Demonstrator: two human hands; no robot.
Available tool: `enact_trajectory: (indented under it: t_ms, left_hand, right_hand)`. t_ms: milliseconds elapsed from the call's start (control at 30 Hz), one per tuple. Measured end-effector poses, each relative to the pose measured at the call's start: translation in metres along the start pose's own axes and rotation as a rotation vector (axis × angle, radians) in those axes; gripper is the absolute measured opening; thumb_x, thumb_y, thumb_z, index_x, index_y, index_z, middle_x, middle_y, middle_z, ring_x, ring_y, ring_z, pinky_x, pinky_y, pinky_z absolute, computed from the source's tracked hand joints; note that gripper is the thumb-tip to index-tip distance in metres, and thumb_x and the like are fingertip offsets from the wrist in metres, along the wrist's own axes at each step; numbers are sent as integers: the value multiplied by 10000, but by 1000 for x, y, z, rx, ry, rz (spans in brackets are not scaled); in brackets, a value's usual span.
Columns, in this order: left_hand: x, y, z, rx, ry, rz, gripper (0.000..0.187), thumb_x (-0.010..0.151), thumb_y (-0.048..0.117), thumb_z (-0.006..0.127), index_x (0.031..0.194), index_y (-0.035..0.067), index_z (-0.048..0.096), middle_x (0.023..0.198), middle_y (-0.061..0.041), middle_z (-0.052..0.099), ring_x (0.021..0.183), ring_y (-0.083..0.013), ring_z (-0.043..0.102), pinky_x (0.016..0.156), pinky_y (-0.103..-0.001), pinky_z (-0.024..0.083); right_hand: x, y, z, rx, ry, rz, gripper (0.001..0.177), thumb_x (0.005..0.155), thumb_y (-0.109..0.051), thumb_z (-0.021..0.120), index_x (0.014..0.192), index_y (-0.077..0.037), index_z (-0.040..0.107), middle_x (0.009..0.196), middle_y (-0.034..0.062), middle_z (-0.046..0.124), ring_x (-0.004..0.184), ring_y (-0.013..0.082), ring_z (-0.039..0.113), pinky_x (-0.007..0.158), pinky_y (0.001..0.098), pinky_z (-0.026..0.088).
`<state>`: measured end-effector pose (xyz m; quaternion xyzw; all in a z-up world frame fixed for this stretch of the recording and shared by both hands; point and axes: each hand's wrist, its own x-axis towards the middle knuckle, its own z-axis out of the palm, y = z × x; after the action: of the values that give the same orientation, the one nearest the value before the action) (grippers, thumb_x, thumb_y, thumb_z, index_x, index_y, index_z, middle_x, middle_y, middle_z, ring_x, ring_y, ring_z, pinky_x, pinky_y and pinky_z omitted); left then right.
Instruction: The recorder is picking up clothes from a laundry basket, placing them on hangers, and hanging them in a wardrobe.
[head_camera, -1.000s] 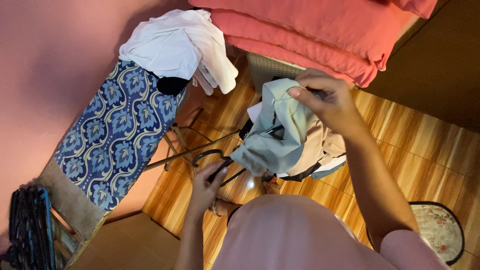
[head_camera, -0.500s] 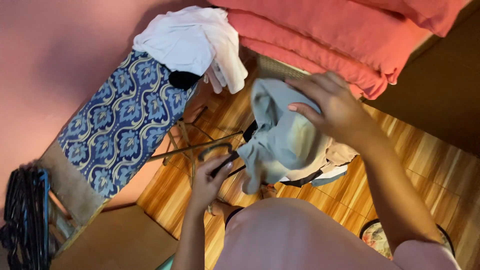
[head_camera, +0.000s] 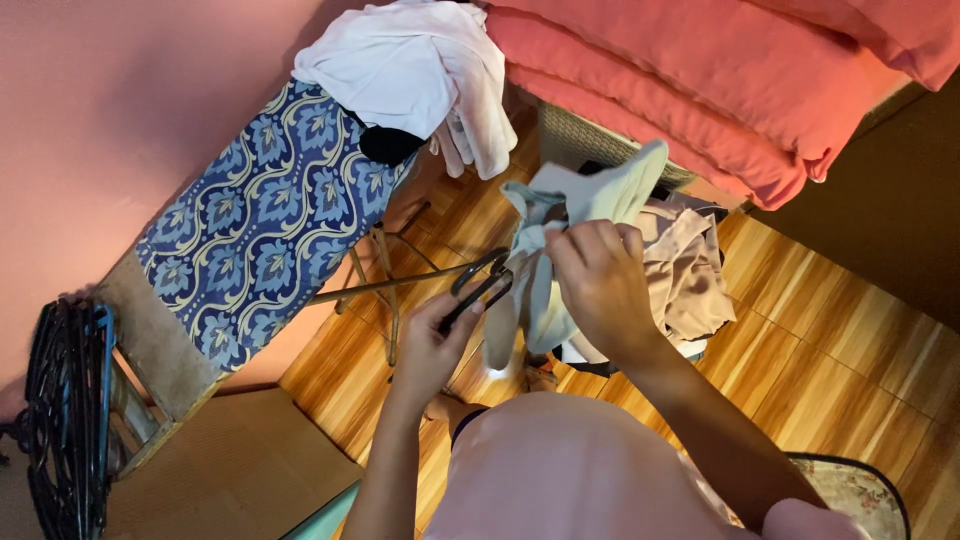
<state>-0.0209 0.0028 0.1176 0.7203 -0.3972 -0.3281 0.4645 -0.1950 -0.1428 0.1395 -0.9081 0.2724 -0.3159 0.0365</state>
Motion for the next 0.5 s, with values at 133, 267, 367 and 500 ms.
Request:
enact_trajectory:
  t_ms: [133,267,367,500]
  left_hand:
    - [0,7,0,122,62,96,267,946,150,700,1187,48,754,724,-51,623,567,-111,502,507,-302,415]
    - [0,7,4,302,73,142,242,934,139,698,1144,31,756,735,-117,630,537,-183,557,512,-336,435]
    - [-2,6,6,340,124,242,163,939,138,705,1030,6,739,839,-132,691,590,-230,628,549,-347,490]
    - [-4,6,9,357,141,250,179,945,136,704,1051,-4,738,824,-152,679,607,-269,632,559,-369,489]
  right_hand:
    - [-12,-2,11,179,47,-31,232,906,-24,707,1137,0,698,1097,139,604,1062,307,612,854,395,540]
    - [-31,-5,31,606,-7,136,183,916,-22,696,1091,-14,647,1177,173,601,1033,215,675,809,297,579]
    - [-49,5,59,1108,94,421,142,1018,-102,622,1103,-41,526,1214,65,587,1158,123,675,955,267,587]
    - [-49,15,55,1179,-306,814,260,1002,-203,687,1138,-2,594,922,50,657,893,126,604,763,250,491]
